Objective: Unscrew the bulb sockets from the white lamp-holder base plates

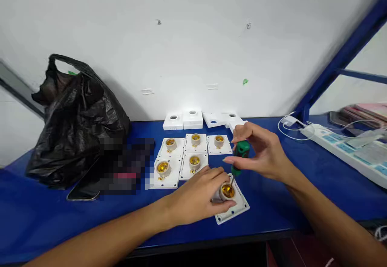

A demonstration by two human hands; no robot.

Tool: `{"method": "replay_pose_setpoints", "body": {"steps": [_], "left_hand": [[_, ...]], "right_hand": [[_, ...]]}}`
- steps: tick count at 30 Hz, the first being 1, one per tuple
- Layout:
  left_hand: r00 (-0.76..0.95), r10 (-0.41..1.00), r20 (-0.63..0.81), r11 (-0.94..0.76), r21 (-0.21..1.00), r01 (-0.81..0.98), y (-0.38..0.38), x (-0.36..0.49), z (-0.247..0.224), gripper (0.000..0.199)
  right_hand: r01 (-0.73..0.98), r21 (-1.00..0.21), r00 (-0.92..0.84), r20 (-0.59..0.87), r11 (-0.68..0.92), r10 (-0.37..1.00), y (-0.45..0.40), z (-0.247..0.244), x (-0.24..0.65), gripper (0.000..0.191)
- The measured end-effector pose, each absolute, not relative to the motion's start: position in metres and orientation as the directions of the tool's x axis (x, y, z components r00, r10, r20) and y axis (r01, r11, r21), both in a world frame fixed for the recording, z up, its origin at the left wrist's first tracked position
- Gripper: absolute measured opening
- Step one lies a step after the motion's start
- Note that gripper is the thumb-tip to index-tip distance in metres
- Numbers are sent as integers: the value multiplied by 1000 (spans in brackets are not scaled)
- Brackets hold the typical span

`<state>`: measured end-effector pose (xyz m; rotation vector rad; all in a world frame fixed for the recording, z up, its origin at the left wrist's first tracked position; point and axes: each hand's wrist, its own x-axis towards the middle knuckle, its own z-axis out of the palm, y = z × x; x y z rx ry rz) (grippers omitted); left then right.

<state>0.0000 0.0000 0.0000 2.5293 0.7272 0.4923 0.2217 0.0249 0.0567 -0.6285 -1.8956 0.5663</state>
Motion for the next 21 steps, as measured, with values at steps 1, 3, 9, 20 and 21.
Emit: {"method": "replay_pose_setpoints", "body": {"steps": [1,3,9,20,21], "left_hand": [[796,569,209,-755,516,404,0,0,0,30],[794,569,213,-756,517,402,0,-1,0,29],[790,568,230,-748,545,379,1,-2,1,30],[783,563,265,-750,561,350,1,-2,-1,30],[783,563,262,-750,560,352,1,-2,0,30]], "right_hand": [[214,-594,-329,704,776,630,24,57,222,38],[269,-544,-310,733,795,606,21,58,222,36],[174,-672,-381,628,720,678,19,62,225,31],[-110,-904,-668,375,414,643,20,73,229,31],[-122,-915,-675,361,386,644,21,73,230,30]]}}
